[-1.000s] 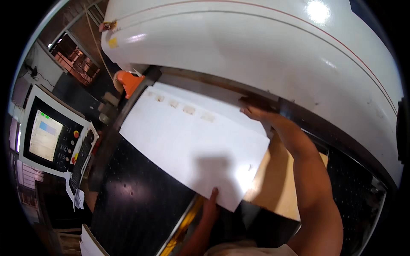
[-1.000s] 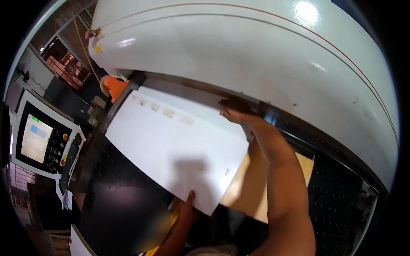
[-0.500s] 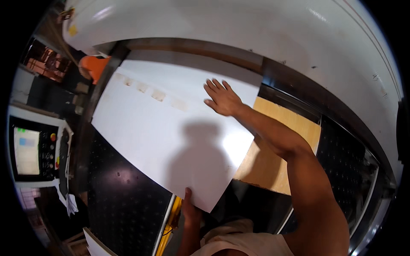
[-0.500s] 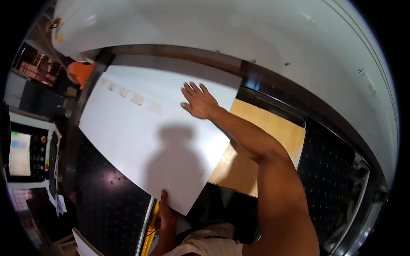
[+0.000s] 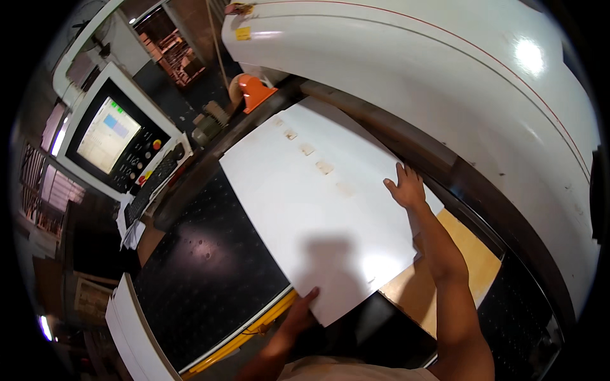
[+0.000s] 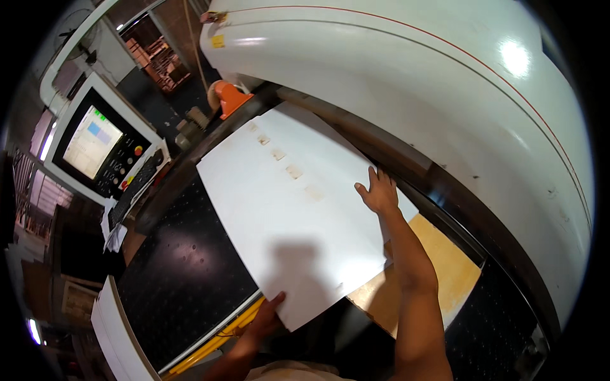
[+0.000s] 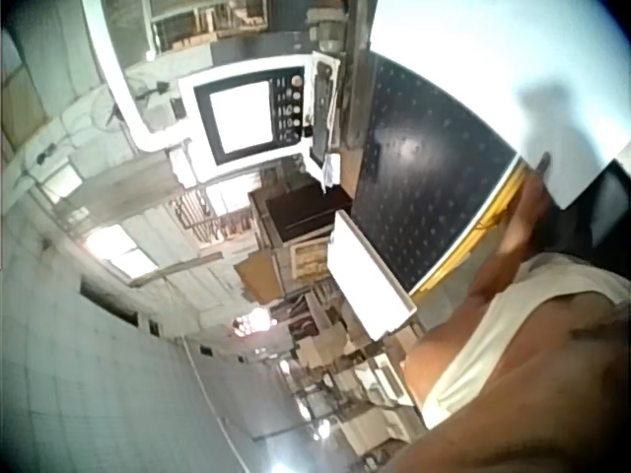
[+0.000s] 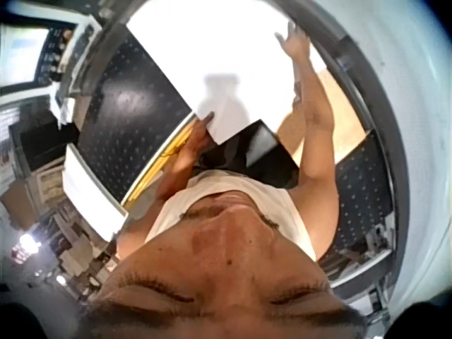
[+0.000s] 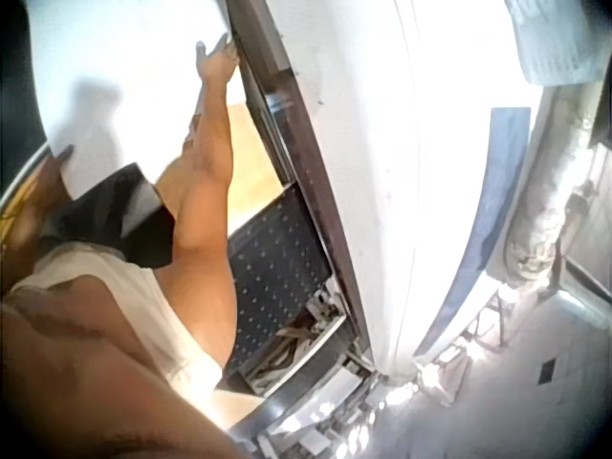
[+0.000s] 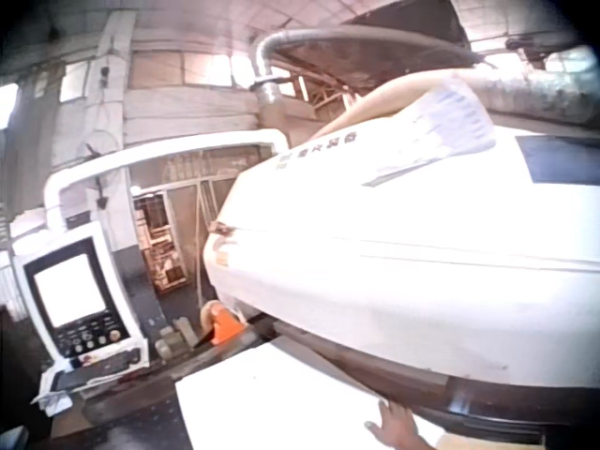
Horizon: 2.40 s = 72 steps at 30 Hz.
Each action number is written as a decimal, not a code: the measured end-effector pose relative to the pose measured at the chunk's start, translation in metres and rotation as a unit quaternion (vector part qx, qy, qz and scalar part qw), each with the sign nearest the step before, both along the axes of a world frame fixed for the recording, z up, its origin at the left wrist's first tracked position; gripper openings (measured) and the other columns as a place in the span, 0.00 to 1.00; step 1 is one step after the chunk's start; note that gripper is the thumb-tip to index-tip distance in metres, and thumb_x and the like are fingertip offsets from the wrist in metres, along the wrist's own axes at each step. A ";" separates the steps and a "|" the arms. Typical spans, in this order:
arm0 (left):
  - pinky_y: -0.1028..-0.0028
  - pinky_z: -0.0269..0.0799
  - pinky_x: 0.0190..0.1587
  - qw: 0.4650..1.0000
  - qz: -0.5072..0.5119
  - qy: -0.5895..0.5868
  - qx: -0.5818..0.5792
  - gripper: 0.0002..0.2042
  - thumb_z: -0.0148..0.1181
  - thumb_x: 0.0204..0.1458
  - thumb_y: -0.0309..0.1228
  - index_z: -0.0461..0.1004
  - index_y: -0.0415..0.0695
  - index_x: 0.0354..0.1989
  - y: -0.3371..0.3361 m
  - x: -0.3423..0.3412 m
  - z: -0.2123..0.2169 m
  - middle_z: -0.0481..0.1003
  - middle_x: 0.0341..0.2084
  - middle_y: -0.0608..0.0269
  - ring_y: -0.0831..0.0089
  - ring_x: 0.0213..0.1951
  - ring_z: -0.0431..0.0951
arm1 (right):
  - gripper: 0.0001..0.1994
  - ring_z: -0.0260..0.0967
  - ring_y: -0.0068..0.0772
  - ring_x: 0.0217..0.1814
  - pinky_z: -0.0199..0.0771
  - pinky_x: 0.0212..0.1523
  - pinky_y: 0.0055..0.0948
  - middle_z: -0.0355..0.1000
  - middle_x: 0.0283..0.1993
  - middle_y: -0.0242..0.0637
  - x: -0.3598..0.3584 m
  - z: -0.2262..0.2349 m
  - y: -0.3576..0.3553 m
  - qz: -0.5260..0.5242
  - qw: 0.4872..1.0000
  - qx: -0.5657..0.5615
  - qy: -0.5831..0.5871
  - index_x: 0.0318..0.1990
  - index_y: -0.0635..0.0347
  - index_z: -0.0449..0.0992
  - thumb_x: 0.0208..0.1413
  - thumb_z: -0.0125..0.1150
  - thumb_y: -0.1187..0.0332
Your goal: The person picks up white rectangular boards from a stack and feeds them into an industrial edging machine one at a time. After each board is processed, they use an air nozzle to clean the machine's surface before picking up the board and placing it onto a separate stack on a wooden pallet.
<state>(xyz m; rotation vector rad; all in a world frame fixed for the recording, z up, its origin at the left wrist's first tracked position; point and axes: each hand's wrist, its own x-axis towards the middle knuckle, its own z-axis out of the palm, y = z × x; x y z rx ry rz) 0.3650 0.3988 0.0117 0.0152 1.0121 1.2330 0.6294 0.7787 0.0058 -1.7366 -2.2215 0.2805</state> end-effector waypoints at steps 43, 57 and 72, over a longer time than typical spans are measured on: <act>0.60 0.67 0.61 0.962 0.143 0.113 -0.205 0.35 0.67 0.54 0.44 0.63 0.33 0.63 -0.447 -0.171 0.000 0.72 0.55 0.46 0.56 0.56 0.73 | 0.39 0.42 0.64 0.77 0.53 0.71 0.44 0.39 0.74 0.69 -0.233 0.029 -0.501 0.284 0.879 -0.315 0.219 0.67 0.70 0.60 0.49 0.70 0.64; 0.58 0.75 0.51 0.913 0.262 0.164 -0.267 0.32 0.58 0.58 0.55 0.71 0.34 0.55 -0.600 -0.258 0.000 0.78 0.46 0.48 0.57 0.46 0.80 | 0.33 0.58 0.66 0.65 0.60 0.64 0.50 0.62 0.62 0.64 -0.392 0.012 -0.616 0.395 0.842 -0.245 0.273 0.59 0.69 0.67 0.46 0.72 0.65; 0.62 0.74 0.46 0.900 0.292 0.219 -0.239 0.32 0.58 0.58 0.56 0.75 0.31 0.48 -0.641 -0.286 -0.024 0.79 0.38 0.53 0.63 0.39 0.79 | 0.21 0.64 0.48 0.60 0.64 0.60 0.43 0.70 0.59 0.43 -0.598 -0.015 -0.519 0.079 0.916 -0.260 0.296 0.50 0.58 0.78 0.51 0.66 0.57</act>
